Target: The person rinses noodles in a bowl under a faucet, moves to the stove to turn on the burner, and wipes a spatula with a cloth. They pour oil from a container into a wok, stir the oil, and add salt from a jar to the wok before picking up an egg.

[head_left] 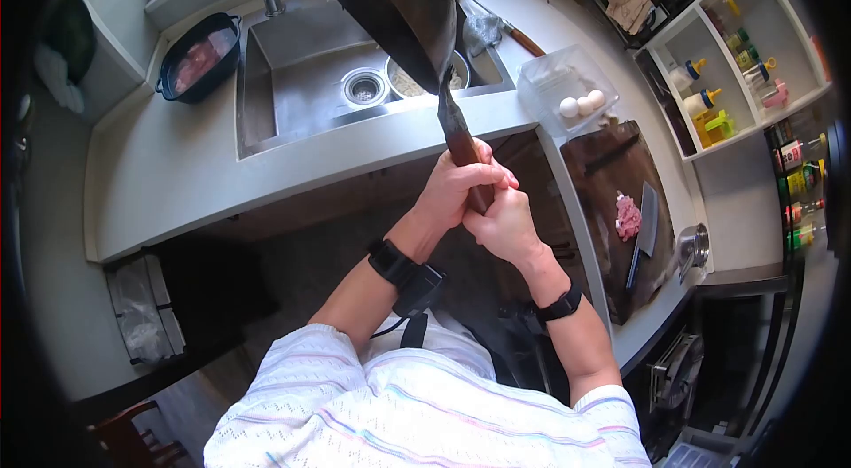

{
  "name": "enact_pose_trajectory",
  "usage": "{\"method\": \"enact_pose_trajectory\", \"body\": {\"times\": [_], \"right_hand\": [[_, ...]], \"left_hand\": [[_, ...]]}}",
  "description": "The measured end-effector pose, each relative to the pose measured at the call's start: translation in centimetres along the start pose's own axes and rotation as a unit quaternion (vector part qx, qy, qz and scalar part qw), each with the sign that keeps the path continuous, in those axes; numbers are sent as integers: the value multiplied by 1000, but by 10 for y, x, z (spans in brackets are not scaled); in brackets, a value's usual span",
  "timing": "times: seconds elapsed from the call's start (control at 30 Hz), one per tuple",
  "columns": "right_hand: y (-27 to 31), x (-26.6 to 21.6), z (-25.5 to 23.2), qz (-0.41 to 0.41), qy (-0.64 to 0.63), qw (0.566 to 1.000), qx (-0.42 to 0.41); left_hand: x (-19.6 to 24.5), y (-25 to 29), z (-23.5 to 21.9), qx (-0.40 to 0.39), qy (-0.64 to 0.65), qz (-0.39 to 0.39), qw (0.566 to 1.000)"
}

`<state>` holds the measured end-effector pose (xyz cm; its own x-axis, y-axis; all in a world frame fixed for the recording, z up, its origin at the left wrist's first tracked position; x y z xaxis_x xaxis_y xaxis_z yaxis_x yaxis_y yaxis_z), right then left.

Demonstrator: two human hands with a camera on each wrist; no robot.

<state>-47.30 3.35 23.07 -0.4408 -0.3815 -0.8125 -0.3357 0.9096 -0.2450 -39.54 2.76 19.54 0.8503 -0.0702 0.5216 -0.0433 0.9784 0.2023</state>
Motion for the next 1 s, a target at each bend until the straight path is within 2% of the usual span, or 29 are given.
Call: {"method": "enact_pose_trajectory", "body": {"times": [0.13, 0.23, 0.3, 0.33, 0.4, 0.43, 0.5, 0.53, 0.6, 0.63, 0.73, 0.83, 0.87, 0.9, 0.97, 1.0], "right_hand": [[1, 6, -5, -1, 33, 999, 13], [4, 5, -6, 28, 32, 999, -11], [5, -7, -10, -39, 12, 999, 27], [1, -1, -9, -40, 14, 999, 31], [-6, 15, 2, 3, 70, 998, 1], [-10, 11, 0, -3, 67, 998, 3], [-3, -1, 1, -11, 45, 998, -44], [3, 4, 4, -7, 45, 998, -42], [-4, 9, 7, -50, 31, 998, 20], [-5, 9, 7, -50, 30, 998, 19], [2, 9, 10, 42, -14, 998, -36], [4, 19, 10, 58, -29, 996, -54], [5, 20, 7, 80, -63, 994, -42], [7, 16, -2, 112, -28, 992, -59], [17, 16, -14, 190, -140, 970, -60], [25, 20, -21, 225, -153, 959, -81]], "left_hand": [[-3, -4, 4, -6, 5, -11, 1000], [-4, 1, 8, -8, 9, -12, 1000], [-3, -2, 8, -18, 8, -10, 1000], [-4, -6, 4, -14, -2, -3, 1000], [-4, -12, 1, 3, -18, -14, 1000], [2, -14, 3, 0, -22, -9, 1000], [5, -4, 3, -7, 23, -24, 999], [1, -2, -2, -7, 22, -28, 999], [-1, -10, -6, -17, 4, -25, 1000], [0, -12, -8, -16, 4, -24, 1000], [-5, -8, -14, -12, 12, -39, 999], [-7, -9, -13, 15, -8, -31, 999], [-8, -8, -11, 26, -24, -21, 999], [-9, -6, -7, 31, -73, -6, 997], [-13, 3, 11, 21, -100, -29, 994], [-18, 9, 21, 31, -118, -38, 992]]}}
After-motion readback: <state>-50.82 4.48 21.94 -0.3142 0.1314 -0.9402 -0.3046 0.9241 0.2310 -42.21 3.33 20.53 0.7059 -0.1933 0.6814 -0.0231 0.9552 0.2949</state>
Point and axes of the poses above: each hand's wrist, its own y-axis away from the middle knuckle, its own z-axis out of the palm, x = y × z, the point moved 6 cm from there along -y, towards the middle knuckle, and after that the axes turned 13 degrees about x, right-handed, at the moved point
